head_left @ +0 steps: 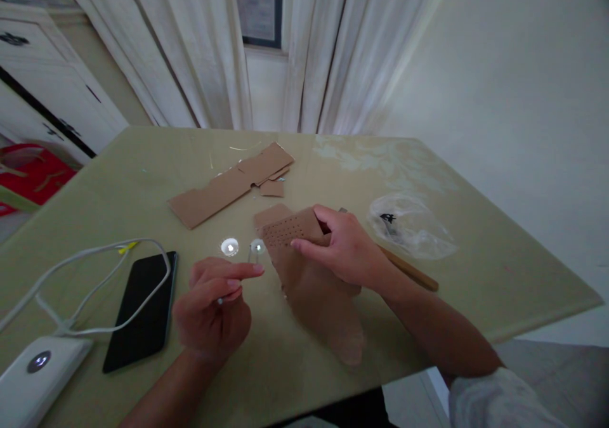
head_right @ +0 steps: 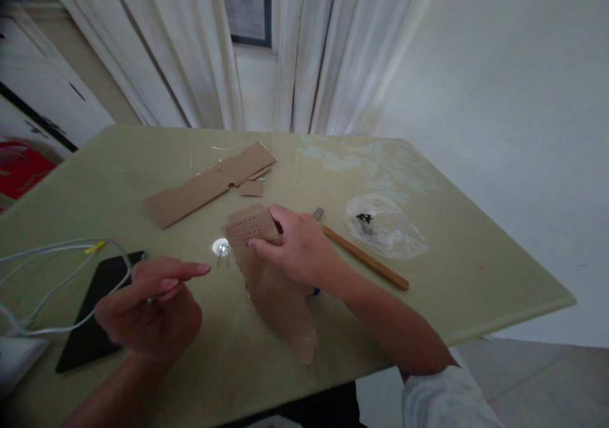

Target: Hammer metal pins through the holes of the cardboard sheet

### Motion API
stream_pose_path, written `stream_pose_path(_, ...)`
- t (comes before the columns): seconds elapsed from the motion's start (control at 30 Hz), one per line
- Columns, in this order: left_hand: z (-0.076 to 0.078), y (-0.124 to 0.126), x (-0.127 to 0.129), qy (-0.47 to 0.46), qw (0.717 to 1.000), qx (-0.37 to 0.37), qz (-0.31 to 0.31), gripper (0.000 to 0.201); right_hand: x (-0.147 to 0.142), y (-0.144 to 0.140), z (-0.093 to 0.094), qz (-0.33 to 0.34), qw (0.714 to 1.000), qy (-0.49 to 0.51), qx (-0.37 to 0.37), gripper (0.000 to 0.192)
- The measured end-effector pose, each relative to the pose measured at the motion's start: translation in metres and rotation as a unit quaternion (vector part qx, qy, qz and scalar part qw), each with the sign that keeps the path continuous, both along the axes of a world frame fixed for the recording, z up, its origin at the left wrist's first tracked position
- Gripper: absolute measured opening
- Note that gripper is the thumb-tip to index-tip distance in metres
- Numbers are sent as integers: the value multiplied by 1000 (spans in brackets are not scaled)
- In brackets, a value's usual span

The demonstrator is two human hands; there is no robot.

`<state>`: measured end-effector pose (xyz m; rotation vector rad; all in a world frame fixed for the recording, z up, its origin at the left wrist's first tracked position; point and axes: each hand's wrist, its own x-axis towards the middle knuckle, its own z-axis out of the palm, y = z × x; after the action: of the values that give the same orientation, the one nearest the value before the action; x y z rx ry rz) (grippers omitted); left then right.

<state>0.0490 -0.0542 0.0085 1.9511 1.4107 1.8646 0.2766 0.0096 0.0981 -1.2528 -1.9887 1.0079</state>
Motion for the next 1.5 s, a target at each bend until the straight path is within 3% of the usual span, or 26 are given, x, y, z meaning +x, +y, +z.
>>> stream_pose_path(0.1,2,7,-1,-6,996,90,22,11,2,5,-2,10,999,36,-22,31)
stream_pose_path(0.13,3,12,-3,-18,996,76,32,7,3,7,-1,13,998,58,-34,34)
stream_pose_path(0.2,5,23,-9,-50,997,-21,63,7,6,8,2,0,994,95,-46,35)
stream_pose_path(0.27,6,34,-19,-47,981,-161,98,24,10,9,7,-11,990,128,-54,36)
stream_pose_path(0.33,5,43,-32,7,955,-287,81,45,15,9,11,-18,985,159,-61,37)
stream_pose_path(0.43,0,50,-45,155,905,-390,66,41,19,11,15,-23,980,186,-66,40)
stream_pose_path(0.53,-6,50,-47,248,865,-432,64,37,21,11,16,-24,978,193,-69,39)
stream_pose_path(0.8,-12,49,-41,290,848,-440,59,35,18,7,17,-12,974,204,-100,40)
stream_pose_path(1.1,-10,47,-35,275,853,-443,29,25,15,2,17,12,966,225,-129,39)
stream_pose_path(1.17,-9,47,-34,258,865,-428,37,24,15,1,18,17,964,228,-134,39)
stream_pose_path(1.23,-6,46,-30,219,896,-385,40,18,13,-1,18,20,962,233,-142,40)
stream_pose_path(1.37,5,35,-16,79,970,-228,-35,9,5,-5,14,30,947,259,-185,43)
stream_pose_path(1.5,14,19,-2,9,987,-139,-80,14,-1,-7,8,43,935,277,-217,44)
